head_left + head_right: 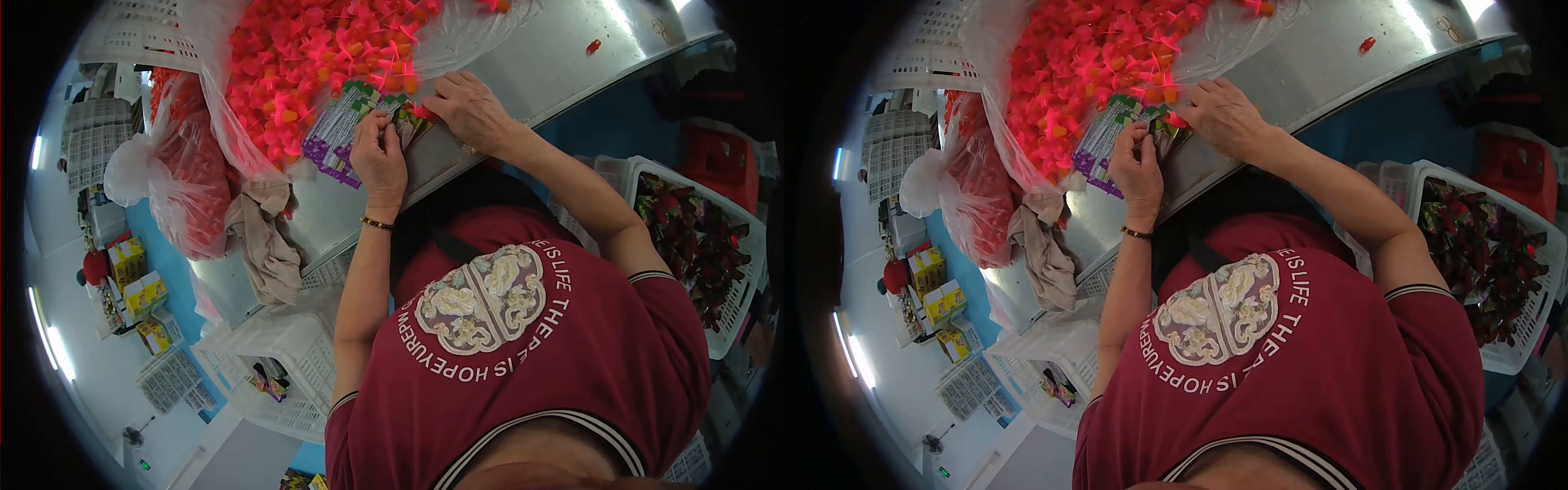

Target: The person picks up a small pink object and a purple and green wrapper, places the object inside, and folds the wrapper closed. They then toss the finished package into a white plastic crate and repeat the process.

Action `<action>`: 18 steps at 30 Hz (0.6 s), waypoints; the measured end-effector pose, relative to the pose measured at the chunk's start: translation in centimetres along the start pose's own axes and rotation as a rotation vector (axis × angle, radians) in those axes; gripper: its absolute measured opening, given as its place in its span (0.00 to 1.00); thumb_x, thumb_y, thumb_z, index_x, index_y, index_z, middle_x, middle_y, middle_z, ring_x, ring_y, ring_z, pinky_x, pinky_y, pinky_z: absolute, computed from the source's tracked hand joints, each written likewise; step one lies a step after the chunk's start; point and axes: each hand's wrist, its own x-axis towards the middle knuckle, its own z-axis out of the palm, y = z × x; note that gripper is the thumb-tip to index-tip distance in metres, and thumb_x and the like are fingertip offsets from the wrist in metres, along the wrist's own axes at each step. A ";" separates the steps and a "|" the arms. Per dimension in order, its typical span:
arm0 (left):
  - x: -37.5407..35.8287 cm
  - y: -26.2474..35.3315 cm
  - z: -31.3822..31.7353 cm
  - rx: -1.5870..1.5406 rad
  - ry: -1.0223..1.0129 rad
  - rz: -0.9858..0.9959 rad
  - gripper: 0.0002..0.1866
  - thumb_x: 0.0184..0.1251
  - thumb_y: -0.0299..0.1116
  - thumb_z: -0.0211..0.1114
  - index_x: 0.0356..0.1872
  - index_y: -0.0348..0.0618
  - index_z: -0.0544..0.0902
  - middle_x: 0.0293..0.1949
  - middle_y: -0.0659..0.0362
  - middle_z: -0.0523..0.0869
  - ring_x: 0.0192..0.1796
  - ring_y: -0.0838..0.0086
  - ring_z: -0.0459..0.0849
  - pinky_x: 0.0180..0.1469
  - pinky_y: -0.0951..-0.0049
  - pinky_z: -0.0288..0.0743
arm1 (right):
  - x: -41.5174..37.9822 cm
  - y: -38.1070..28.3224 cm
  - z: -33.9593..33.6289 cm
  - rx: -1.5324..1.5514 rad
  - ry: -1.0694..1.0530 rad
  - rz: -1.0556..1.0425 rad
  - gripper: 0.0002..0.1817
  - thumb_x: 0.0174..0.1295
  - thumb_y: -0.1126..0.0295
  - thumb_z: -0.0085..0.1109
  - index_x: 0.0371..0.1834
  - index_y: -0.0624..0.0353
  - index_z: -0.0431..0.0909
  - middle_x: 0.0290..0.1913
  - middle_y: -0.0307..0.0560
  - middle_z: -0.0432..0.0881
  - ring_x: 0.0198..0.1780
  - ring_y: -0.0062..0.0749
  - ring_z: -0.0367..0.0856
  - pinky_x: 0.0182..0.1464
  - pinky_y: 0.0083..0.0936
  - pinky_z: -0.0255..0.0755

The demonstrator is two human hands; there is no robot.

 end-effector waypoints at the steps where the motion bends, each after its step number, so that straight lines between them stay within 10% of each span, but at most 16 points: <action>1: 0.0 0.0 0.0 0.030 -0.008 0.055 0.03 0.60 0.21 0.62 0.34 0.37 0.78 0.42 0.53 0.85 0.42 0.59 0.84 0.44 0.65 0.77 | 0.2 0.0 -0.2 -0.005 0.016 -0.037 0.10 0.57 0.70 0.56 0.41 0.57 0.81 0.39 0.46 0.78 0.48 0.39 0.77 0.55 0.34 0.69; 18: 0.1 1.3 -0.9 -0.072 0.017 0.155 0.04 0.60 0.18 0.62 0.35 0.35 0.79 0.41 0.52 0.84 0.42 0.62 0.83 0.46 0.69 0.77 | 1.5 -1.5 2.8 0.803 0.082 0.197 0.19 0.57 0.78 0.58 0.54 0.66 0.75 0.37 0.54 0.82 0.38 0.44 0.82 0.45 0.34 0.75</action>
